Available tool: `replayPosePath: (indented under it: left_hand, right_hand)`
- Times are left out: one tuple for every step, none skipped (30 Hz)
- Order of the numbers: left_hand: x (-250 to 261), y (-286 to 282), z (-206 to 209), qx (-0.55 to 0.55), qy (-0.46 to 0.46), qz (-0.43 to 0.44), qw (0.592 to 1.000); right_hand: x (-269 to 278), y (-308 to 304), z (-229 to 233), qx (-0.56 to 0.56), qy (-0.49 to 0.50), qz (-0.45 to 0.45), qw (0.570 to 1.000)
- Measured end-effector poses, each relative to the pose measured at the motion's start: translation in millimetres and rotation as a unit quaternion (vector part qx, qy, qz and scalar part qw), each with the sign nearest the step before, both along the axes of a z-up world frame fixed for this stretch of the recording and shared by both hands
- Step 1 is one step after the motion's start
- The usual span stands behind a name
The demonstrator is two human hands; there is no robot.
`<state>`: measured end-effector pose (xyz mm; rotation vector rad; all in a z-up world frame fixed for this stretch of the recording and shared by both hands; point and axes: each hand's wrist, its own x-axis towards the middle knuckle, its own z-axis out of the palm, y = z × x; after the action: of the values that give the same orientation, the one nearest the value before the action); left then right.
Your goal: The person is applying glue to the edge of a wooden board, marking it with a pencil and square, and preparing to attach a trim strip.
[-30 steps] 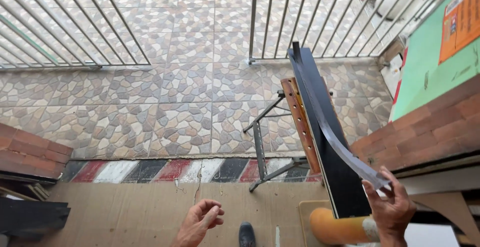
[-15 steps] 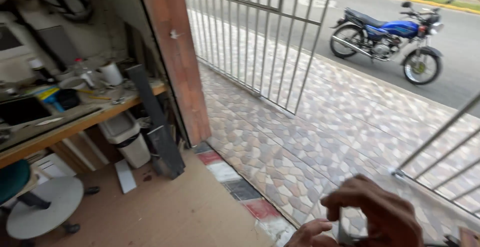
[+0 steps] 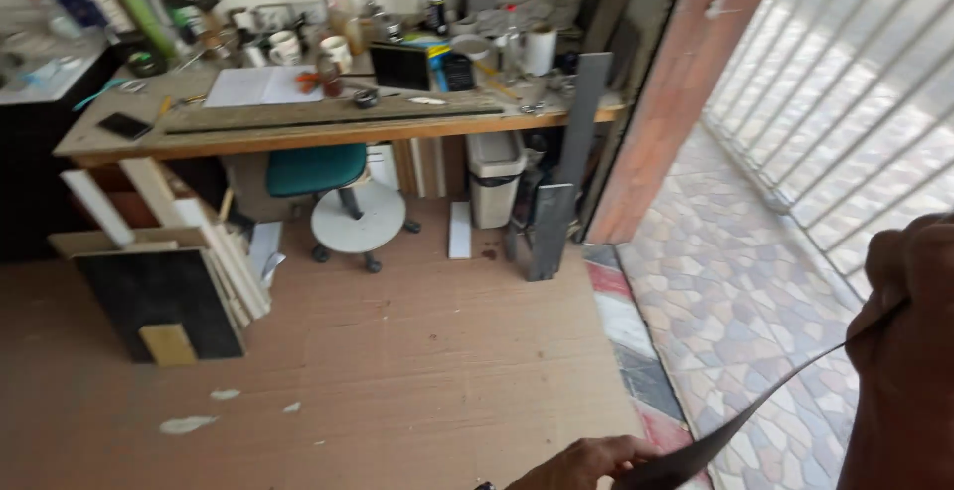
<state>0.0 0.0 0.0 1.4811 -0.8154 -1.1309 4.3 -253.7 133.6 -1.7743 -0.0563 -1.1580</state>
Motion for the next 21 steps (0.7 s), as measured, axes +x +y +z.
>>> replayPosePath:
  left_hand:
    - [5, 6, -13, 0.002, 0.003, 0.012, 1.000]
    - [13, 12, -25, -0.047, -0.045, 0.069, 0.995]
    - [22, 18, -36, -0.095, -0.094, 0.125, 0.983]
    - [32, 24, -44, -0.092, -0.092, 0.132, 0.983]
    - [43, 30, -53, -0.118, -0.089, 0.157, 0.976]
    - [54, 37, -62, -0.145, -0.086, 0.180, 0.969]
    - [68, 48, -57, -0.142, -0.084, 0.185, 0.969]
    - [84, 59, -50, -0.128, -0.097, 0.220, 0.962]
    - [100, 68, -44, -0.112, -0.109, 0.255, 0.954]
    - [119, 75, -43, -0.109, -0.110, 0.258, 0.954]
    - [138, 82, -43, -0.111, -0.155, 0.273, 0.943]
    - [158, 90, -42, -0.112, -0.202, 0.288, 0.929]
    - [176, 100, -40, -0.108, -0.202, 0.292, 0.929]
    - [196, 109, -37, -0.115, -0.180, 0.299, 0.930]
    - [215, 118, -34, -0.121, -0.157, 0.306, 0.931]
    - [235, 122, -28, -0.113, -0.158, 0.313, 0.930]
    - [255, 125, -22, -0.091, -0.177, 0.294, 0.935]
    - [274, 127, -13, -0.067, -0.193, 0.273, 0.940]
    - [287, 130, -8, -0.058, -0.191, 0.278, 0.940]
    - [306, 132, -4, -0.033, -0.201, 0.260, 0.944]
    - [325, 136, 1, -0.009, -0.210, 0.243, 0.947]
  right_hand:
    - [14, 9, -3, 0.002, 0.003, 0.012, 1.000]
    - [28, 18, -4, -0.011, -0.003, 0.025, 1.000]
    - [43, 26, -4, -0.023, -0.009, 0.038, 0.999]
    - [61, 32, -10, -0.021, -0.006, 0.045, 0.999]
    - [79, 38, -16, 0.032, -0.032, 0.061, 0.997]
    - [96, 45, -22, 0.084, -0.058, 0.074, 0.992]
    - [110, 62, -17, 0.086, -0.055, 0.079, 0.992]
    - [124, 78, -12, 0.016, -0.088, 0.057, 0.994]
    - [139, 93, -7, -0.054, -0.120, 0.035, 0.991]
    - [152, 88, -10, -0.050, -0.120, 0.038, 0.991]
    - [166, 83, -14, -0.052, -0.101, 0.056, 0.992]
    - [182, 80, -18, -0.053, -0.083, 0.076, 0.992]
    - [198, 69, -24, -0.049, -0.083, 0.080, 0.992]
    - [216, 58, -30, -0.054, -0.035, 0.082, 0.995]
    - [235, 47, -37, -0.059, 0.012, 0.084, 0.995]
    - [260, 27, -49, -0.053, 0.013, 0.092, 0.994]
    - [286, 7, -61, -0.055, 0.040, 0.104, 0.992]
    - [311, -12, -73, -0.057, 0.069, 0.115, 0.989]
    - [334, -21, -84, -0.050, 0.072, 0.122, 0.989]
    - [358, -30, -95, -0.007, 0.073, 0.147, 0.986]
    - [383, -38, -105, 0.035, 0.073, 0.173, 0.982]
